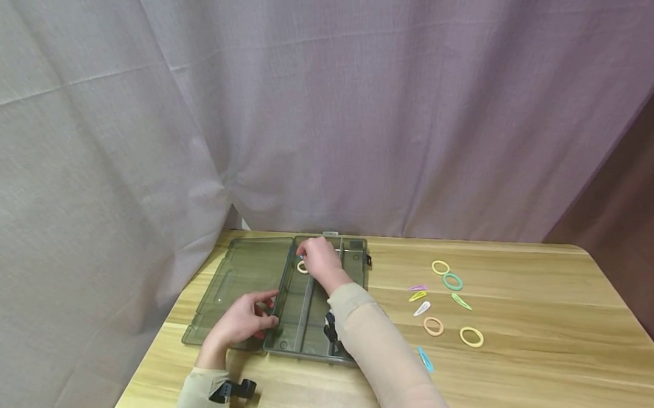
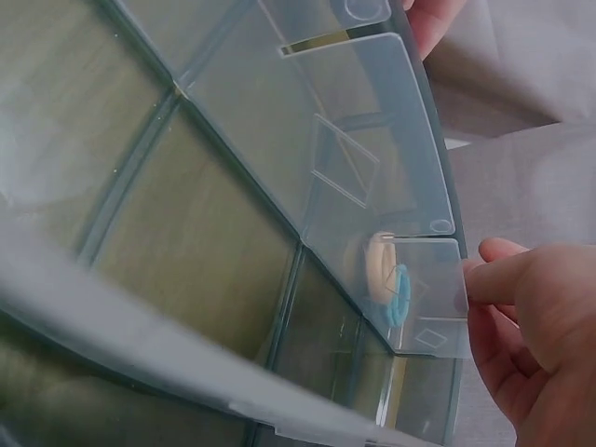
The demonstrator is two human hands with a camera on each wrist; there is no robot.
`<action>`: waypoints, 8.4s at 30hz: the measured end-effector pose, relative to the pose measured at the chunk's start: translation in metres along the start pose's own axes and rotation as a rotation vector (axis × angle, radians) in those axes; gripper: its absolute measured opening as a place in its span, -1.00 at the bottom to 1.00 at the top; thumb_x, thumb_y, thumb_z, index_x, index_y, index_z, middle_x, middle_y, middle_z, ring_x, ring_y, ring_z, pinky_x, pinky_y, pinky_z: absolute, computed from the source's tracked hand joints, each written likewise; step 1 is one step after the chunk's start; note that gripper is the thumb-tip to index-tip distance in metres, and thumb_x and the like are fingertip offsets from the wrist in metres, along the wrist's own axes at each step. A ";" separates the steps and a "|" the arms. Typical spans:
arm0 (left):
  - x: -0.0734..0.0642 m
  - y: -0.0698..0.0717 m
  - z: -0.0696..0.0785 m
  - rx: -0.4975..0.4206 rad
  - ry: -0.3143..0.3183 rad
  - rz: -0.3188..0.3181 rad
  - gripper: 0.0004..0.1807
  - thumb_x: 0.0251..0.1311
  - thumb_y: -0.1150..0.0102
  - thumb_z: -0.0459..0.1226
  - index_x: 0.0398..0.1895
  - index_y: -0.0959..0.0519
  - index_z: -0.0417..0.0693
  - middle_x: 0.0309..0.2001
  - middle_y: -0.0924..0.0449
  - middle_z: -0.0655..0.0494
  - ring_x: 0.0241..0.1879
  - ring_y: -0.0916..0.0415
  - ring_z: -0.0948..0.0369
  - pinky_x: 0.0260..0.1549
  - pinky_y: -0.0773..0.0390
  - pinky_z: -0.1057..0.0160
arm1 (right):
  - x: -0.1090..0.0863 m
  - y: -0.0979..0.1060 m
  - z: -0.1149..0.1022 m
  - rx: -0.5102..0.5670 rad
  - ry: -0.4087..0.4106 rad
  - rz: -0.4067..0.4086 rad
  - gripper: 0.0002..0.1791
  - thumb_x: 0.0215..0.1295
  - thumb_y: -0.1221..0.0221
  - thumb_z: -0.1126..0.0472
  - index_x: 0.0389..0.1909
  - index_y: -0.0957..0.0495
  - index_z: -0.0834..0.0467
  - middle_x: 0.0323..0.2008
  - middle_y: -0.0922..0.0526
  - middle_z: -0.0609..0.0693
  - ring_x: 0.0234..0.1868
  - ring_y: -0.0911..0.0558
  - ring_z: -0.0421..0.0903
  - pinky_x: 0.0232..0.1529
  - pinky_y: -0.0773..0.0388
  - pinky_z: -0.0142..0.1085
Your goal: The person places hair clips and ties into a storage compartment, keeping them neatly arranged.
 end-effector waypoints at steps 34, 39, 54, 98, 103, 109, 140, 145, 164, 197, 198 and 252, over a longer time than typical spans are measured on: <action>0.002 -0.001 0.001 0.016 0.002 -0.001 -0.25 0.18 -0.45 -0.44 0.48 -0.46 -0.34 0.01 -0.60 -0.17 -0.38 -0.58 0.18 -0.52 -0.79 0.08 | -0.013 0.011 0.014 0.428 -0.121 -0.012 -0.80 0.41 -0.36 0.38 -0.01 -0.79 0.28 -0.08 -0.82 0.13 -0.06 -0.77 0.02 0.04 -0.75 -0.10; 0.004 0.001 0.002 0.015 0.007 -0.006 -0.24 0.18 -0.46 -0.43 0.49 -0.45 -0.33 0.04 -0.60 -0.22 -0.37 -0.58 0.17 -0.52 -0.79 0.09 | -0.024 0.017 0.023 0.535 -0.180 -0.029 -0.73 0.39 -0.40 0.30 0.07 -0.78 0.25 -0.02 -0.81 0.12 -0.03 -0.76 0.00 0.03 -0.75 -0.11; 0.004 0.002 0.001 0.032 0.013 -0.005 -0.24 0.20 -0.46 -0.43 0.50 -0.44 -0.34 0.02 -0.59 -0.15 -0.38 -0.56 0.17 -0.52 -0.79 0.13 | -0.103 0.056 0.055 0.655 -0.130 0.006 -0.66 0.37 -0.40 0.34 0.12 -0.71 0.36 0.01 -0.79 0.19 -0.06 -0.77 -0.03 -0.01 -0.71 -0.37; 0.004 0.000 0.003 0.007 0.011 0.005 -0.23 0.17 -0.45 -0.48 0.50 -0.43 -0.35 -0.01 -0.59 -0.15 -0.37 -0.57 0.16 -0.53 -0.79 0.11 | -0.285 0.145 0.210 0.425 -0.461 0.105 -0.53 0.42 -0.40 0.25 0.20 -0.61 0.47 -0.04 -0.78 0.23 -0.20 -0.63 -0.42 -0.27 -0.60 -0.48; 0.004 0.001 0.004 0.014 0.011 0.000 -0.23 0.18 -0.44 -0.47 0.50 -0.43 -0.35 0.00 -0.59 -0.16 -0.37 -0.57 0.16 -0.53 -0.79 0.12 | -0.292 0.151 0.218 0.374 -0.484 0.033 -0.49 0.46 -0.37 0.21 0.25 -0.58 0.48 0.12 -0.71 0.34 -0.15 -0.61 -0.43 -0.23 -0.62 -0.48; 0.004 0.000 0.005 0.023 0.012 -0.001 -0.23 0.18 -0.44 -0.47 0.50 -0.43 -0.34 0.01 -0.59 -0.17 -0.37 -0.58 0.16 -0.51 -0.79 0.11 | -0.296 0.153 0.226 0.405 -0.482 -0.019 -0.47 0.41 -0.39 0.26 0.23 -0.55 0.53 0.06 -0.72 0.33 -0.16 -0.62 -0.43 -0.19 -0.64 -0.49; 0.004 0.001 0.005 0.040 0.020 0.004 -0.23 0.19 -0.45 -0.45 0.51 -0.43 -0.32 0.02 -0.59 -0.15 -0.41 -0.59 0.14 -0.55 -0.77 0.18 | -0.291 0.149 0.222 0.180 -0.437 -0.057 -0.65 0.38 -0.43 0.11 0.00 -0.73 0.29 -0.23 -0.74 -0.05 -0.28 -0.62 -0.25 -0.25 -0.54 -0.37; 0.004 0.001 0.005 0.038 0.022 0.004 -0.23 0.18 -0.46 -0.44 0.51 -0.44 -0.32 0.02 -0.60 -0.16 -0.45 -0.61 0.11 -0.56 -0.76 0.16 | -0.290 0.149 0.220 0.167 -0.436 -0.058 -0.69 0.38 -0.43 0.15 -0.02 -0.73 0.29 -0.24 -0.74 -0.06 -0.29 -0.60 -0.27 -0.25 -0.53 -0.37; 0.006 0.001 0.004 0.010 0.017 0.008 -0.25 0.19 -0.44 -0.46 0.49 -0.44 -0.34 0.01 -0.59 -0.16 -0.41 -0.60 0.15 -0.53 -0.79 0.09 | -0.293 0.144 0.223 0.163 -0.429 -0.030 -0.78 0.37 -0.42 0.18 -0.11 -0.76 0.24 -0.27 -0.76 -0.07 -0.27 -0.60 -0.29 -0.21 -0.52 -0.34; 0.006 0.002 0.003 0.008 0.000 0.001 -0.23 0.16 -0.45 -0.47 0.49 -0.44 -0.36 0.00 -0.59 -0.16 -0.35 -0.58 0.16 -0.52 -0.79 0.13 | -0.277 0.149 0.186 0.482 -0.366 -0.044 -0.69 0.53 -0.24 0.35 0.15 -0.58 0.46 -0.08 -0.72 0.15 -0.23 -0.68 -0.28 -0.23 -0.79 -0.31; 0.006 0.002 0.003 0.008 0.000 0.000 -0.22 0.15 -0.45 -0.46 0.49 -0.44 -0.36 0.00 -0.59 -0.16 -0.35 -0.59 0.15 -0.52 -0.79 0.13 | -0.276 0.149 0.183 0.478 -0.358 -0.037 -0.69 0.52 -0.25 0.36 0.15 -0.58 0.47 -0.08 -0.73 0.15 -0.23 -0.68 -0.28 -0.24 -0.79 -0.32; 0.008 0.003 0.001 0.005 -0.005 0.009 -0.22 0.13 -0.45 -0.48 0.48 -0.45 -0.35 0.03 -0.60 -0.21 -0.35 -0.60 0.16 -0.53 -0.79 0.12 | -0.124 0.026 0.002 0.538 0.093 -0.194 -0.97 0.43 -0.36 0.28 -0.18 -0.74 0.15 -0.40 -0.72 -0.12 -0.44 -0.64 -0.27 -0.41 -0.65 -0.39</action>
Point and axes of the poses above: each hand's wrist, its own x-axis towards the middle knuckle, its own y-axis out of the back of the hand, z = x × y, the point moved 1 cm from there along x, towards the middle knuckle
